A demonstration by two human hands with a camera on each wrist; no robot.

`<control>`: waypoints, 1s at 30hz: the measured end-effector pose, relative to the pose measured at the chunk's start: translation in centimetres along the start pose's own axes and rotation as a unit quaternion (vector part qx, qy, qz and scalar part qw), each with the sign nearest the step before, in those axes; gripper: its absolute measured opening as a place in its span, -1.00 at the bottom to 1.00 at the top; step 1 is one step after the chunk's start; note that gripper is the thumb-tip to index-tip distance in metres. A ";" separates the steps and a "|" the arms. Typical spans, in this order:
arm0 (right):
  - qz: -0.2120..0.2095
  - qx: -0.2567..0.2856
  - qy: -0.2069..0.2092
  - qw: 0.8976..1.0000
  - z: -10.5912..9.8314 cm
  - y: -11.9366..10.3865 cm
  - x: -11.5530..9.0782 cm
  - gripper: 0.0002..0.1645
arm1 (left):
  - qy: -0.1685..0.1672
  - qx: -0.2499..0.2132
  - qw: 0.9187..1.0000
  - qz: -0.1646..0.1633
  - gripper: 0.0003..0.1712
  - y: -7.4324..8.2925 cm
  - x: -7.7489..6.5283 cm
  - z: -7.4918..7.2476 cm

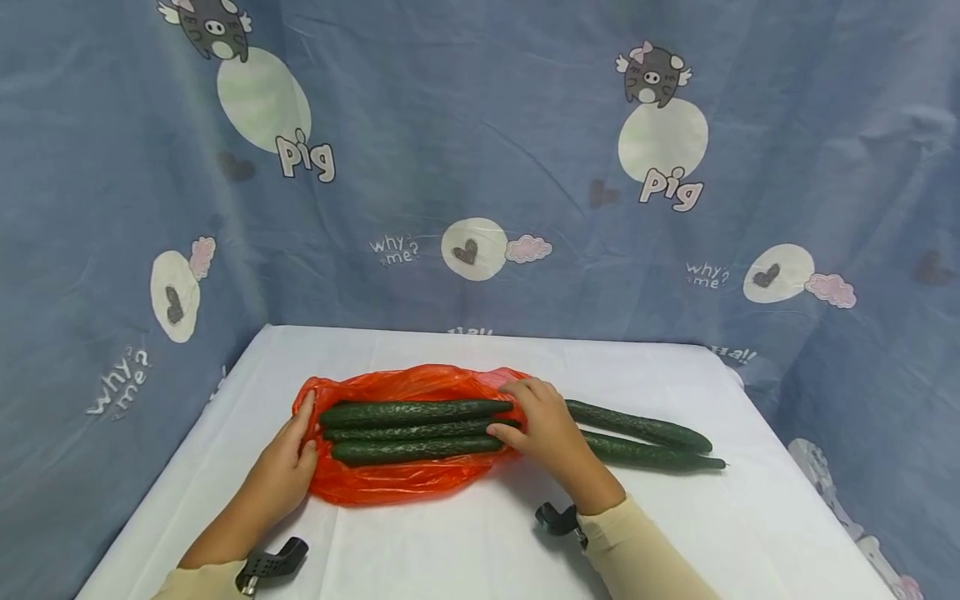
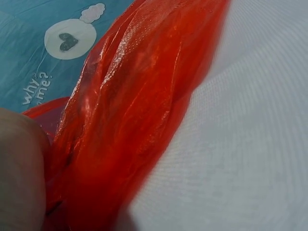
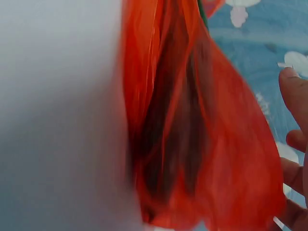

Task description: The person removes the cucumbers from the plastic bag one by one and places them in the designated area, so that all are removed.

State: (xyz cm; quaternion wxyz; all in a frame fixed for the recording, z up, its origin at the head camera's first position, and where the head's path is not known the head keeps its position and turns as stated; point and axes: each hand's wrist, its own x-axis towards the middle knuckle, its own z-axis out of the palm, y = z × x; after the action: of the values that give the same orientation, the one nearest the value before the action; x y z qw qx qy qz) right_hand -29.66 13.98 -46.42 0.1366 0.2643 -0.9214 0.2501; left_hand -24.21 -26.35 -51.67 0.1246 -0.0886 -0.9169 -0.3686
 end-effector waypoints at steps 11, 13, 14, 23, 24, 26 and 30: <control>0.005 0.000 -0.048 0.999 1.8 -2.9 2.3 -0.18 | -0.020 -0.005 1.000 -0.018 -0.01 0.0 0.1 -0.2; 0.006 -0.007 -0.056 0.998 2.1 -3.3 2.6 -0.20 | -0.027 -0.005 0.999 -0.023 -0.01 0.1 0.1 -0.3; 0.006 -0.013 -0.060 0.998 2.2 -3.5 2.8 -0.19 | -0.029 -0.005 0.999 -0.025 -0.01 0.1 0.1 -0.3; -0.019 -0.100 -0.072 0.992 3.1 -6.0 4.6 -0.19 | -0.024 -0.001 0.999 -0.021 -0.01 0.2 0.0 -0.5; -0.023 -0.108 -0.071 0.991 3.2 -6.3 4.8 -0.19 | -0.024 -0.001 0.999 -0.022 -0.01 0.2 0.0 -0.4; -0.028 -0.121 -0.070 0.990 3.5 -6.8 5.0 -0.19 | -0.024 0.001 0.999 -0.024 -0.01 0.1 0.0 -0.4; -0.035 -0.119 -0.076 0.989 4.4 -7.5 5.5 -0.15 | -0.020 0.000 1.000 -0.021 -0.01 0.0 -0.1 -0.2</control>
State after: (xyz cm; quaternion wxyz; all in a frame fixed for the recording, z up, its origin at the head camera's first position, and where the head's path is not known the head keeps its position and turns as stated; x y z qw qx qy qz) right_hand -30.54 3.84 -45.06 0.1053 0.2969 -0.9424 0.1125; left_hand -24.11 -26.48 -51.58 0.0981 -0.0766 -0.9209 -0.3693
